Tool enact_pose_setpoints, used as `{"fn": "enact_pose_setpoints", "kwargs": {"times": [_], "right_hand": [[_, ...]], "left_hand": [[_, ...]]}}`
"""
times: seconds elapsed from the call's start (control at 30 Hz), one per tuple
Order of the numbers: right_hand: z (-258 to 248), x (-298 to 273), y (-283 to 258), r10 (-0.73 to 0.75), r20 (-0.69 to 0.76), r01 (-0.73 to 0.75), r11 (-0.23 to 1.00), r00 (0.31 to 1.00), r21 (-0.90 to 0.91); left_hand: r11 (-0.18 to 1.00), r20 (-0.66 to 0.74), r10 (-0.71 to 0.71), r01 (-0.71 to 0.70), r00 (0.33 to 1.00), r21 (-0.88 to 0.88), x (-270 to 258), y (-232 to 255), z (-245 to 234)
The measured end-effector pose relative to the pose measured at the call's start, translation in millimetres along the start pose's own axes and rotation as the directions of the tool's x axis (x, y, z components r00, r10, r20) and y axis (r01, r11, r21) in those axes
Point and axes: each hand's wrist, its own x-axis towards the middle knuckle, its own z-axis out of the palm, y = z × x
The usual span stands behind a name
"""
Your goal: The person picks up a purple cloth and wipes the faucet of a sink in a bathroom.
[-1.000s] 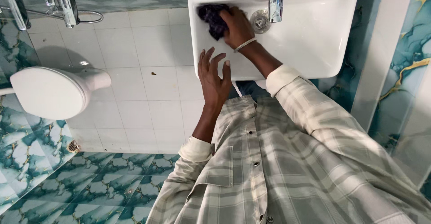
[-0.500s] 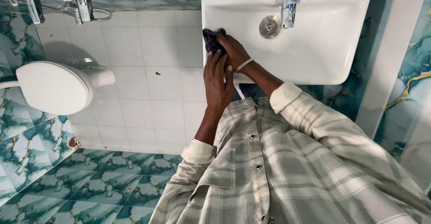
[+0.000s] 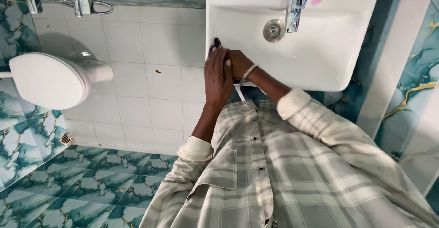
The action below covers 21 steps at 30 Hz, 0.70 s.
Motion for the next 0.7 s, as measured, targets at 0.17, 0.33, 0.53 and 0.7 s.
{"fn": "enact_pose_setpoints", "kwargs": {"times": [0.17, 0.33, 0.53, 0.7], "right_hand": [[-40, 4, 75, 0.045, -0.511, -0.113, 0.988, 0.858, -0.104], [-96, -113, 90, 0.183, -0.552, -0.494, 0.718, 0.813, -0.490], [-103, -148, 48, 0.655, -0.011, -0.602, 0.687, 0.756, -0.407], [-26, -29, 32, -0.153, -0.206, 0.189, 0.968, 0.966, 0.166]], "left_hand": [[0.995, 0.038, -0.103, 0.103, 0.994, -0.011, 12, -1, -17], [1.000, 0.147, 0.029, -0.028, 0.989, -0.009, 5, 6, 9], [0.998, 0.185, 0.041, -0.032, 0.982, -0.050, -12, 8, 32], [0.999, 0.177, 0.040, -0.036, 0.983, -0.028, -18, 13, 25]]}}
